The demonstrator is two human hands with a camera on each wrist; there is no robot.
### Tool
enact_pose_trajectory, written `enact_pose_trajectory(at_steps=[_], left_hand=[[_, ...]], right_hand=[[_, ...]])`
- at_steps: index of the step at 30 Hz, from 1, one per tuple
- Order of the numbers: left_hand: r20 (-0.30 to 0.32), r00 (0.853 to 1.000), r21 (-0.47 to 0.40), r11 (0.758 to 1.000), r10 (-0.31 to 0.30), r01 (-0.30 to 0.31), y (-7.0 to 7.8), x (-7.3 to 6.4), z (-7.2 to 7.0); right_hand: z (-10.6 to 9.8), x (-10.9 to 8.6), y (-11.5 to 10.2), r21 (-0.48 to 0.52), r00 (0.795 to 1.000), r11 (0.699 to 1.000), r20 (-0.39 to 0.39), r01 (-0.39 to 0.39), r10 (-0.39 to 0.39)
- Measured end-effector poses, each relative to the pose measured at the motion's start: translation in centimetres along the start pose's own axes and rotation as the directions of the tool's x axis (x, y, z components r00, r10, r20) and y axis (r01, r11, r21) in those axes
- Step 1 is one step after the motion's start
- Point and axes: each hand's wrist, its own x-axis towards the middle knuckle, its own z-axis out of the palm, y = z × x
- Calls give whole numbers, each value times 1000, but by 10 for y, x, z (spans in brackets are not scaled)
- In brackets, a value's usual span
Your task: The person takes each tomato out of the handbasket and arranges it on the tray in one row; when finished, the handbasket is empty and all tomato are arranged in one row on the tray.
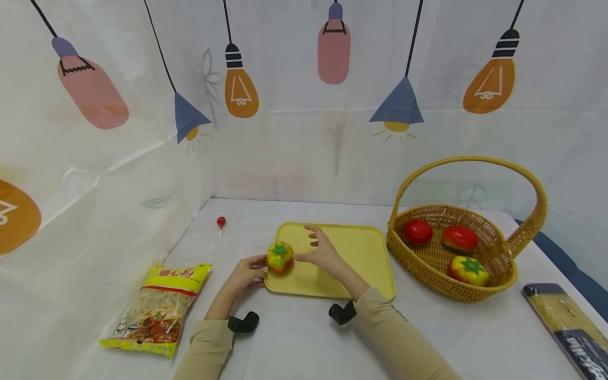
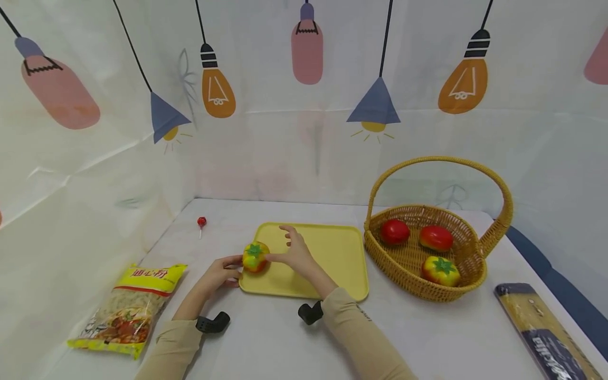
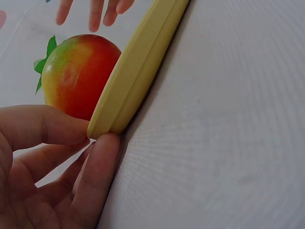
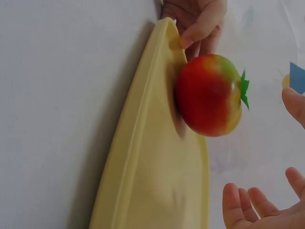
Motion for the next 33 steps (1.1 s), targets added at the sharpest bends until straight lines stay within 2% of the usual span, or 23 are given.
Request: enact_pose_trajectory(at_steps=[9, 18, 33], left_hand=[[10, 1000, 2, 1000, -11, 11, -4, 4, 0], [20, 1000, -11, 1000, 11, -10, -5, 2, -2], [21, 1000, 5, 1000, 11, -11, -4, 2, -2]], right_hand=[[-23, -9, 3, 15, 999, 1000, -41, 14, -13], [-45, -17, 6, 25, 999, 999, -44, 22, -21], [-65, -26, 15, 12, 997, 1000, -81, -11, 12]])
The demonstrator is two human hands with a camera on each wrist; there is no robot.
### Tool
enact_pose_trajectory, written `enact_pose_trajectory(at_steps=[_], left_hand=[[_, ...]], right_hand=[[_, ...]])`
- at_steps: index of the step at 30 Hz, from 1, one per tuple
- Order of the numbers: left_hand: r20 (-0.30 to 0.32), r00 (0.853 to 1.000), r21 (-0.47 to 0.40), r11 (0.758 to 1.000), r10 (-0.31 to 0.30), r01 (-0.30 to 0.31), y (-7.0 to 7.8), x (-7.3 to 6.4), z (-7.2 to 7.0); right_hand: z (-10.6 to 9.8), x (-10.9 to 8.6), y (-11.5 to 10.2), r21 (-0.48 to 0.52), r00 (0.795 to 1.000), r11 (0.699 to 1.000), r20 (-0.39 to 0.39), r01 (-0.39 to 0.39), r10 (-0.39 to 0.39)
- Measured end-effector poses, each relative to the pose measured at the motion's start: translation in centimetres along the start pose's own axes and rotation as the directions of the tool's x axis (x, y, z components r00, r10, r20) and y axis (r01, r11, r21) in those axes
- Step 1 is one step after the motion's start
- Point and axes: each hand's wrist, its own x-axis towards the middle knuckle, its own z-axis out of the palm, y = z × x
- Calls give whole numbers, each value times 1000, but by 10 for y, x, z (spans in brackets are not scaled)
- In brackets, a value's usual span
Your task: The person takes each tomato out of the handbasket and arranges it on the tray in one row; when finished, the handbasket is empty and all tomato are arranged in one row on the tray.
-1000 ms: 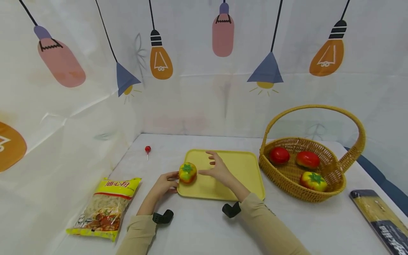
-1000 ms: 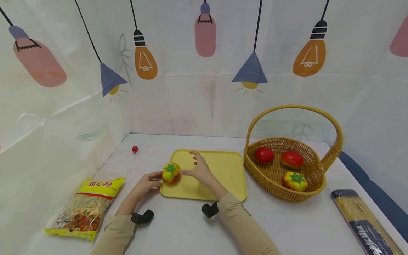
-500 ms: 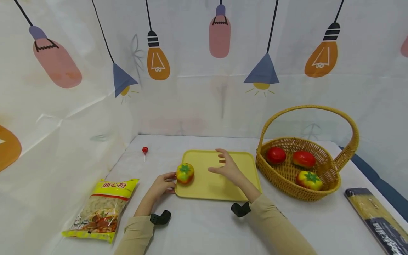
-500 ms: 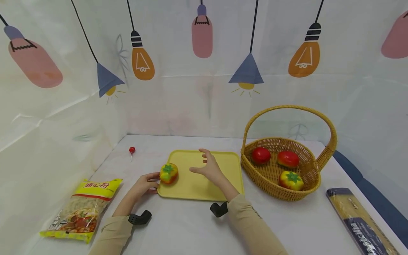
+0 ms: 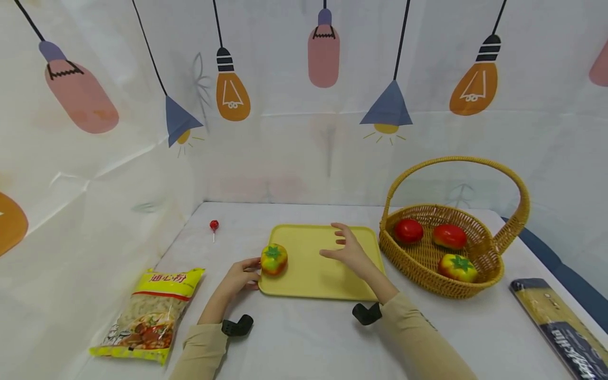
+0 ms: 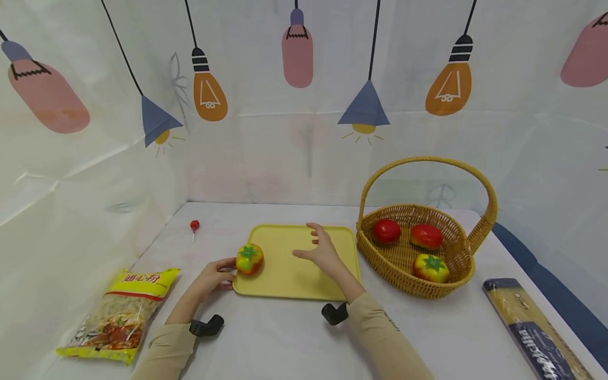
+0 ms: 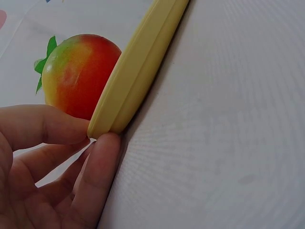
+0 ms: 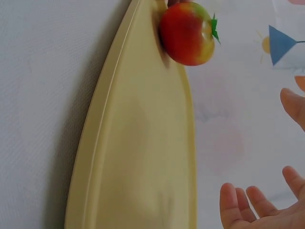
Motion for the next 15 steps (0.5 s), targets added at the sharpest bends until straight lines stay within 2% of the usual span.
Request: enact_pose_trajectory(at_steps=[2, 6, 9, 15], left_hand=[[6, 1000, 0, 1000, 0, 0, 7, -6, 0], [20, 1000, 1, 1000, 11, -11, 9, -8, 0], [15, 1000, -2, 1000, 11, -11, 2, -2, 0], [12, 1000, -9, 1000, -4, 4, 0, 0, 0]], right_hand=[[-3, -1, 1, 5, 1000, 1000, 2, 6, -6], [-10, -2, 2, 3, 1000, 1000, 0, 20, -20], [-17, -3, 4, 1, 1000, 1000, -8, 20, -20], [-30, -4, 4, 18, 1000, 1000, -5, 2, -2]])
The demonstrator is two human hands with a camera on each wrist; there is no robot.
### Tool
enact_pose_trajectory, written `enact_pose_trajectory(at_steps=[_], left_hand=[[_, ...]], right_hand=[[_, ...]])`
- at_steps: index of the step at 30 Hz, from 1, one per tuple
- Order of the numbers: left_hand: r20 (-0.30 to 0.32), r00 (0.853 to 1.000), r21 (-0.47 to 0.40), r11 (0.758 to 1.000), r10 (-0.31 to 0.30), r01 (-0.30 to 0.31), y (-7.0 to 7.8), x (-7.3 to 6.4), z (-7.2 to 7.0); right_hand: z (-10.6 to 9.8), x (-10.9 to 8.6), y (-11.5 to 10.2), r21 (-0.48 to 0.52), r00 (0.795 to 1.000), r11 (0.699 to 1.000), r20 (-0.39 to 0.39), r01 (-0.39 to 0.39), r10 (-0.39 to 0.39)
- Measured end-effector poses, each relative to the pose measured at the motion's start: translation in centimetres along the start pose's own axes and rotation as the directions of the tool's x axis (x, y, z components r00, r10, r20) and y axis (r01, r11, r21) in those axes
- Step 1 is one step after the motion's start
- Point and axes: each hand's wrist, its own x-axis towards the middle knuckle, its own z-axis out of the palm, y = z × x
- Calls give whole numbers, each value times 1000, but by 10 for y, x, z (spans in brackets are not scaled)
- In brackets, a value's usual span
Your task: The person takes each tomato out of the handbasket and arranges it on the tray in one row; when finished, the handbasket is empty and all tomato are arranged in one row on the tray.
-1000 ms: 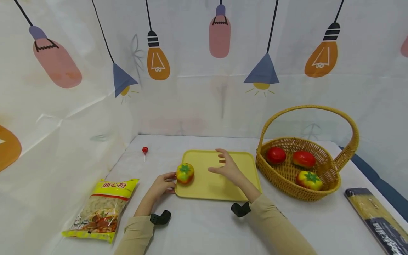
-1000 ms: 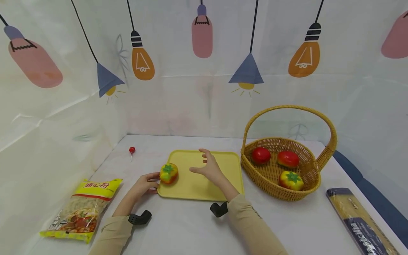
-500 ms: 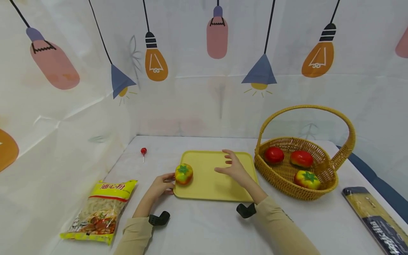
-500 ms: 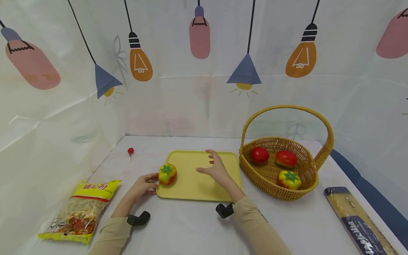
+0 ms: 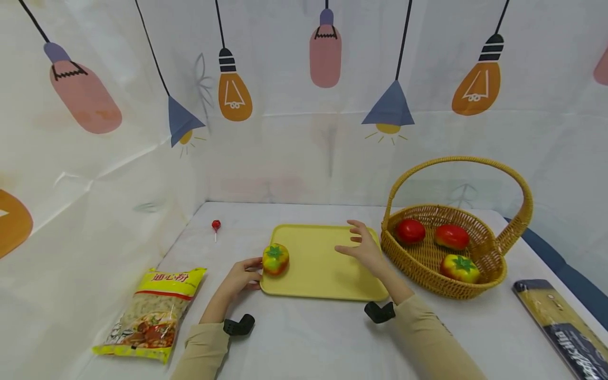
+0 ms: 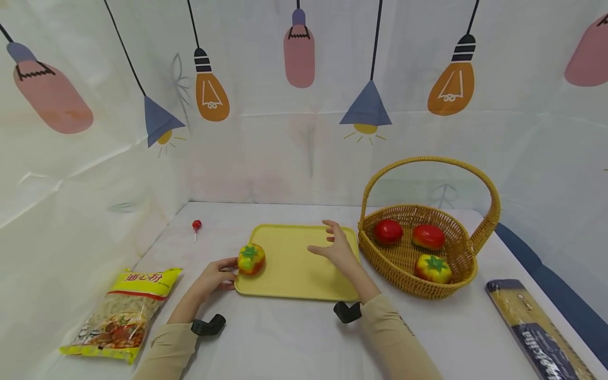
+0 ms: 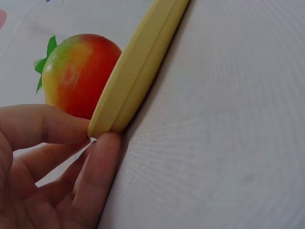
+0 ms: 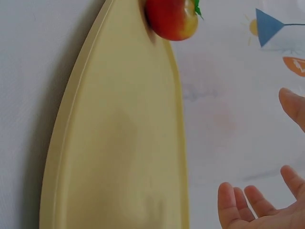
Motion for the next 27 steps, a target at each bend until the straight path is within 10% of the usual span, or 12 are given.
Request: enact_pose_trajectory(at_steps=[27], left_hand=[[-24, 1000, 13, 1000, -17, 18, 0, -1, 2]], right_hand=[[-56, -21, -9, -13, 993, 1000, -118, 17, -18]])
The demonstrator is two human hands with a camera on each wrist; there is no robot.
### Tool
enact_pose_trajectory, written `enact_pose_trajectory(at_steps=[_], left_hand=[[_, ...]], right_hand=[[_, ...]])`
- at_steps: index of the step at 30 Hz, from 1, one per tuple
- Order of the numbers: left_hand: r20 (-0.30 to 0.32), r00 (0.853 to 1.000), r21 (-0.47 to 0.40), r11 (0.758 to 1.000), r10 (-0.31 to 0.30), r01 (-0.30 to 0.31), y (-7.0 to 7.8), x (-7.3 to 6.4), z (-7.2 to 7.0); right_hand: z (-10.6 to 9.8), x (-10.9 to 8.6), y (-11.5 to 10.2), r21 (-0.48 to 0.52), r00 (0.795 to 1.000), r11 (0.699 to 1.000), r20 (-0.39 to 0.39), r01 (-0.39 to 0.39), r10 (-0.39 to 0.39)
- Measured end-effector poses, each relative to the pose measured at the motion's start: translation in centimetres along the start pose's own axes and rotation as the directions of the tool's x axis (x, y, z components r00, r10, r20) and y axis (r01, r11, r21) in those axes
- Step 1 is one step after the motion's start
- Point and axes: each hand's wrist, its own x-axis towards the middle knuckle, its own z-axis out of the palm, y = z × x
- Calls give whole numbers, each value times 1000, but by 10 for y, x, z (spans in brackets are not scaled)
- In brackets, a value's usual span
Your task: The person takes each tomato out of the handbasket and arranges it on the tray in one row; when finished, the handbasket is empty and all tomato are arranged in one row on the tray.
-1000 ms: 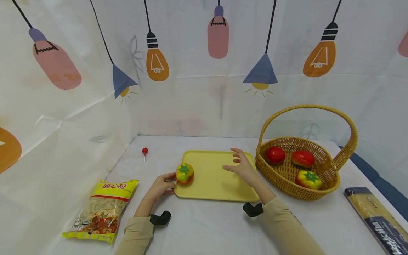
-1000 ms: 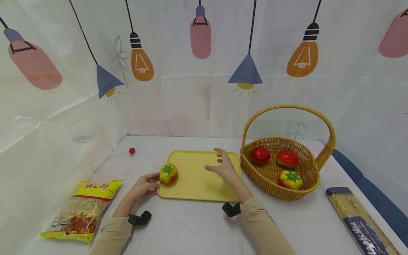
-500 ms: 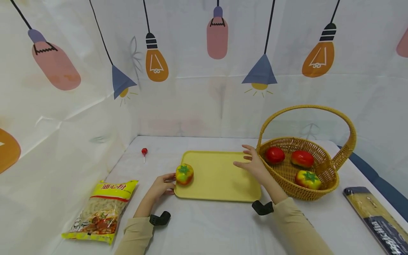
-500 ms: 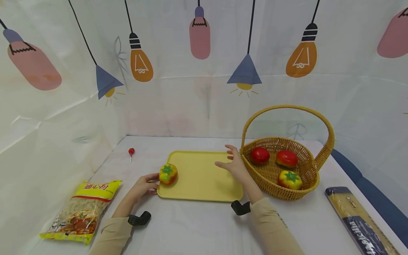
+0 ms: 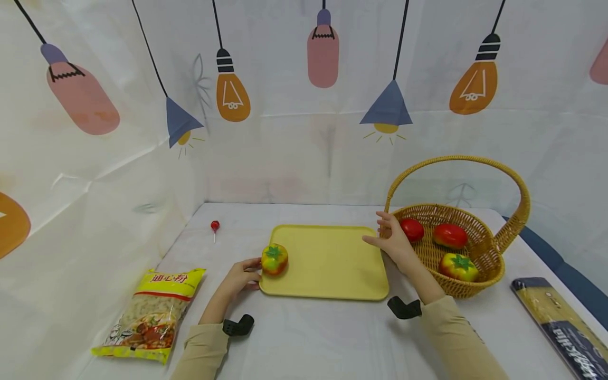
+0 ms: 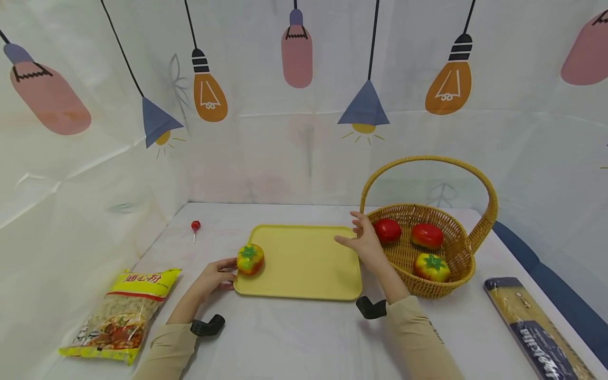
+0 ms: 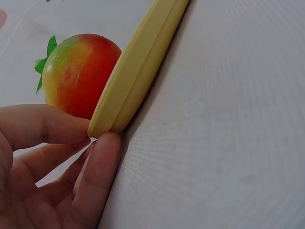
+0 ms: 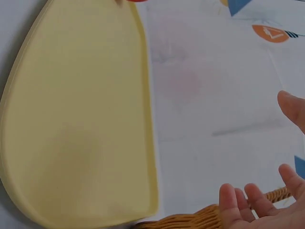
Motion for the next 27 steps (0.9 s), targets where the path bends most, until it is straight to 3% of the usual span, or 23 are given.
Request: enact_pose_trajectory(at_steps=[10, 19, 27], left_hand=[[24, 1000, -4, 1000, 18, -18, -1, 0, -1], [5, 1000, -12, 1000, 15, -15, -3, 1, -2], [-1, 1000, -11, 1000, 13, -13, -3, 2, -2]], right_hand=[[-16, -1, 2, 23, 1000, 1000, -21, 20, -19], [-28, -4, 4, -24, 998, 1000, -55, 10, -11], [-42, -3, 8, -8, 997, 1000, -73, -12, 12]])
